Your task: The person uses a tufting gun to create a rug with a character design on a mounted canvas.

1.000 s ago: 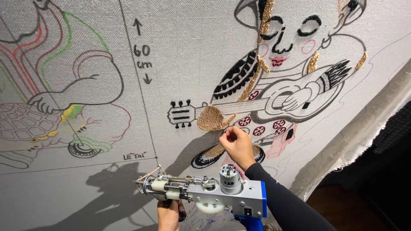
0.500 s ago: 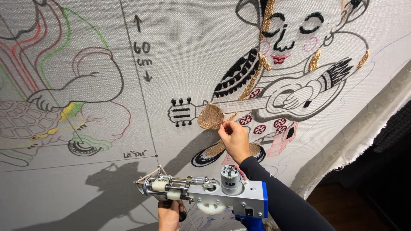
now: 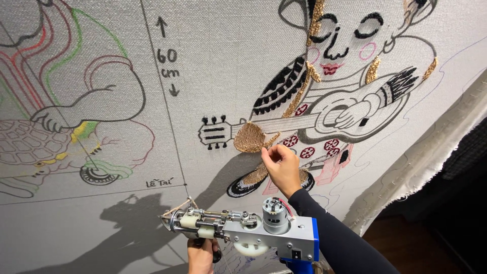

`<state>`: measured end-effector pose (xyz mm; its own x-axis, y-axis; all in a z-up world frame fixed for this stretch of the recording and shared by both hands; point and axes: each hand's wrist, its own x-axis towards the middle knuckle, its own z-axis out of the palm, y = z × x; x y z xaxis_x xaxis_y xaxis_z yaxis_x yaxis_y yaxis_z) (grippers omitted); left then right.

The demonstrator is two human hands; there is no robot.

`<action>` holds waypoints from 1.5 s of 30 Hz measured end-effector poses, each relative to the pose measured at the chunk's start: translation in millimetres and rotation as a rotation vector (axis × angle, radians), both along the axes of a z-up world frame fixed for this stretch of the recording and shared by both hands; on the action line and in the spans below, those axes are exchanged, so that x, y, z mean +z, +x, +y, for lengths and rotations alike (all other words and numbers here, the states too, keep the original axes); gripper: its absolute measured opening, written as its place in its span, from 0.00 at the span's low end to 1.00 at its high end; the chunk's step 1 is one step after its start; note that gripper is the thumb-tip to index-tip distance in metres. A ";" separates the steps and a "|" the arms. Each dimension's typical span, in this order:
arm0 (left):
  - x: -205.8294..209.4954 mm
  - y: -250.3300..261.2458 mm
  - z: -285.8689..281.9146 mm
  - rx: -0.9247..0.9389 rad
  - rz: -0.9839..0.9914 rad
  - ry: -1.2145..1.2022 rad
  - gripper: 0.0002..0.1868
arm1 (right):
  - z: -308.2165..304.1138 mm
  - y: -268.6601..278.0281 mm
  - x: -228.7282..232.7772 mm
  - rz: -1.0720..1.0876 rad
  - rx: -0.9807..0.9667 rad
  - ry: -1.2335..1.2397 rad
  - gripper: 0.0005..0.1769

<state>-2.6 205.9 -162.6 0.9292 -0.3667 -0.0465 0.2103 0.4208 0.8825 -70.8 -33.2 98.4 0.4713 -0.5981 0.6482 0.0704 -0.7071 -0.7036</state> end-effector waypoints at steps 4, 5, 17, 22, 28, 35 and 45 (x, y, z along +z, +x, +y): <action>17.0 -7.0 2.7 -0.009 0.002 -0.036 0.14 | -2.2 2.5 13.4 -0.054 -0.006 -0.071 0.11; 12.6 -6.2 2.5 -0.015 -0.001 -0.056 0.12 | -0.8 2.6 19.2 -0.075 0.006 -0.080 0.09; -7.4 -2.3 4.7 0.001 -0.033 -0.068 0.12 | -5.4 18.4 37.2 -0.058 -0.019 -0.272 0.08; -1.0 -4.0 8.6 0.002 -0.033 -0.063 0.11 | -8.4 20.2 35.2 -0.060 -0.026 -0.250 0.08; 1.5 -5.3 10.8 0.008 -0.014 -0.062 0.12 | -14.1 23.9 31.7 -0.087 -0.034 -0.154 0.07; -4.1 -2.3 6.3 -0.007 -0.035 -0.063 0.13 | -7.0 20.6 36.1 -0.096 -0.024 -0.208 0.06; -28.1 1.3 -3.1 0.015 -0.015 -0.031 0.04 | -10.0 34.3 38.3 0.006 -0.180 -0.328 0.08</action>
<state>-1.3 202.8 -190.7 0.9350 -0.3539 -0.0217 0.1909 0.4510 0.8719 -36.5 -43.2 136.7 0.3823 -0.4323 0.8167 -0.0789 -0.8959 -0.4373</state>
